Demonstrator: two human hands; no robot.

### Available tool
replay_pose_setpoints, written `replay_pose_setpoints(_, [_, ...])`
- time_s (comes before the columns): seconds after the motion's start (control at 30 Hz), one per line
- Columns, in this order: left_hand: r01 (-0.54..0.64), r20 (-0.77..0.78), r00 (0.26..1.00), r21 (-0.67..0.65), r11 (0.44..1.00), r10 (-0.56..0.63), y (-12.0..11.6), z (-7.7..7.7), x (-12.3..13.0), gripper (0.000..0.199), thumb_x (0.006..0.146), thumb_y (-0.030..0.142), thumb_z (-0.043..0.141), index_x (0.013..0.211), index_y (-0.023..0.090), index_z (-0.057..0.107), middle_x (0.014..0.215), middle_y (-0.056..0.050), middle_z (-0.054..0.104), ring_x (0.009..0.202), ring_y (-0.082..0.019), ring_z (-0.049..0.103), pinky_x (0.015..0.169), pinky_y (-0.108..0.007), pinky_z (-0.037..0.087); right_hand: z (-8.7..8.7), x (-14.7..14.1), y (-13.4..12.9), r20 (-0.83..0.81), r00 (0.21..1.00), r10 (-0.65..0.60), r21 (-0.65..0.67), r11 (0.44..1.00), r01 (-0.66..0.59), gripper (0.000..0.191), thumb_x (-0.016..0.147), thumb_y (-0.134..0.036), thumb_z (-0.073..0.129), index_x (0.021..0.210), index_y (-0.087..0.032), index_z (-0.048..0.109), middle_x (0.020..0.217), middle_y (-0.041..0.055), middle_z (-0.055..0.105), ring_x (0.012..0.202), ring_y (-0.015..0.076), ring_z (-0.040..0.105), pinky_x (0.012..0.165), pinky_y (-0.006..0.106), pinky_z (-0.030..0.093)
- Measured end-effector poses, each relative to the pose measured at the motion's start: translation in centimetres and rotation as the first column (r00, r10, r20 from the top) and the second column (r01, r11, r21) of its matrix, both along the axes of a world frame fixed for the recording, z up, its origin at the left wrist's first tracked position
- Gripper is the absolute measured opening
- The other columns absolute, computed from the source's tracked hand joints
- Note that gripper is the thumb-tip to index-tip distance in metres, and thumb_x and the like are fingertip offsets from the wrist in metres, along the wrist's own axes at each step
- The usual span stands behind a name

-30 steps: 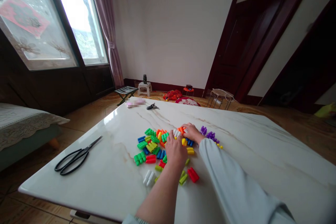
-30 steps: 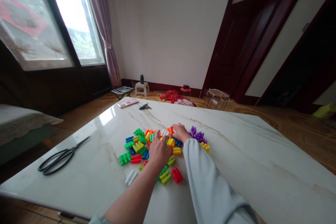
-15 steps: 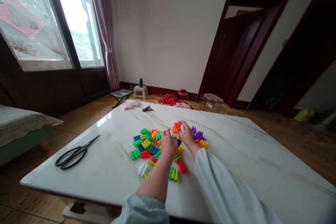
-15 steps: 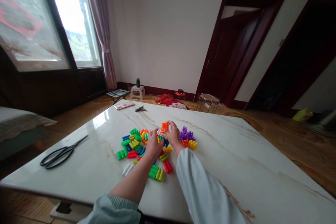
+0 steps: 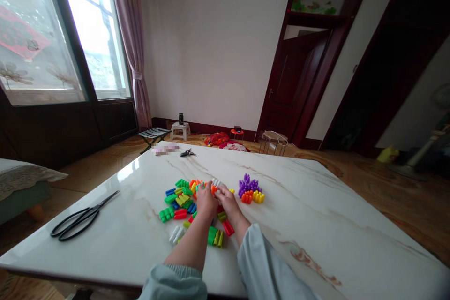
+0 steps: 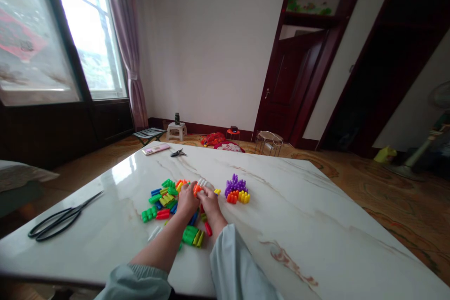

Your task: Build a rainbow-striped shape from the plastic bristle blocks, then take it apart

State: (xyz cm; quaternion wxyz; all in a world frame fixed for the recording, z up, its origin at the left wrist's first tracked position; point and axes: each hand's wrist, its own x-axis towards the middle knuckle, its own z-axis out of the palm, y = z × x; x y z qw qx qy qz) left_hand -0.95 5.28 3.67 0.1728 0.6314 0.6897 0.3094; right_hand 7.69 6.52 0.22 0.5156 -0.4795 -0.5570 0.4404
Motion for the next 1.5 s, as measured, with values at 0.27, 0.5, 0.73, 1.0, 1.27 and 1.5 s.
replay_pose_setpoints(0.27, [0.288, -0.233, 0.929, -0.042, 0.957, -0.289, -4.0, 5.4, 3.3, 0.039, 0.080, 0.007, 0.043, 0.109, 0.023, 0.064, 0.114, -0.012, 0.060, 0.100, -0.025, 0.059, 0.080, -0.034, 0.045, 4.4, 6.6, 3.8, 0.703, 0.649, -0.290, 0.243, 0.956, 0.164, 0.031, 0.080, -0.014, 0.047, 0.101, -0.019, 0.069, 0.103, 0.0055, 0.070, 0.092, 0.0159, 0.064, 0.085, 0.027, 0.049])
replay_pose_setpoints(0.5, [0.655, -0.055, 0.667, -0.431, 0.621, -0.743, -11.7, 1.6, 13.4, 0.028, 0.069, 0.014, 0.061, 0.094, 0.022, 0.070, 0.083, -0.016, 0.063, 0.084, -0.032, 0.059, 0.072, -0.045, 0.041, 6.4, 13.0, 9.8, 0.953, 0.300, -0.037, 0.046, 0.999, -0.025, 0.045, 0.059, 0.000, 0.058, 0.094, -0.024, 0.073, 0.098, 0.0013, 0.072, 0.094, 0.0190, 0.064, 0.082, 0.026, 0.045])
replay_pose_setpoints(0.73, [0.571, -0.099, 0.717, -0.484, 0.664, -0.689, -10.3, 2.3, 12.3, 0.034, 0.077, 0.016, 0.054, 0.108, 0.015, 0.068, 0.093, -0.024, 0.061, 0.091, -0.036, 0.055, 0.074, -0.049, 0.035, 5.1, 12.4, 12.2, 0.989, 0.079, 0.127, -0.117, 0.986, -0.118, 0.043, 0.053, 0.000, 0.066, 0.082, -0.030, 0.075, 0.086, -0.0012, 0.073, 0.092, 0.0189, 0.064, 0.080, 0.024, 0.042])
replay_pose_setpoints(1.0, [0.585, -0.028, 0.751, -0.436, 0.684, -0.660, -9.4, 5.8, 10.0, 0.037, 0.085, 0.012, 0.040, 0.109, 0.011, 0.068, 0.104, -0.026, 0.062, 0.099, -0.040, 0.057, 0.075, -0.050, 0.039, 6.1, 11.9, 12.7, 0.988, -0.042, 0.148, -0.152, 0.979, -0.137, 0.026, 0.050, -0.013, 0.078, 0.071, -0.027, 0.073, 0.083, 0.0005, 0.071, 0.090, 0.0194, 0.063, 0.076, 0.023, 0.043])
replay_pose_setpoints(1.27, [0.440, -0.003, 0.878, -0.392, 0.808, -0.479, -6.3, 8.4, 7.3, 0.036, 0.082, 0.005, 0.046, 0.108, 0.012, 0.069, 0.108, -0.025, 0.063, 0.106, -0.038, 0.058, 0.078, -0.048, 0.044, 6.4, 10.5, 11.9, 0.987, -0.112, 0.118, -0.131, 0.984, -0.123, 0.025, 0.062, -0.012, 0.068, 0.083, -0.024, 0.073, 0.094, 0.0046, 0.071, 0.090, 0.0210, 0.064, 0.073, 0.026, 0.043])
replay_pose_setpoints(1.5, [0.467, -0.008, 0.847, -0.469, 0.750, -0.532, -6.5, 9.0, 6.7, 0.035, 0.081, 0.008, 0.051, 0.113, 0.009, 0.065, 0.112, -0.024, 0.062, 0.108, -0.036, 0.058, 0.081, -0.045, 0.045, 6.9, 10.8, 12.1, 0.979, -0.078, 0.189, -0.195, 0.978, -0.076, 0.030, 0.057, -0.019, 0.076, 0.085, -0.029, 0.074, 0.089, -0.0014, 0.072, 0.086, 0.0175, 0.065, 0.071, 0.022, 0.044])
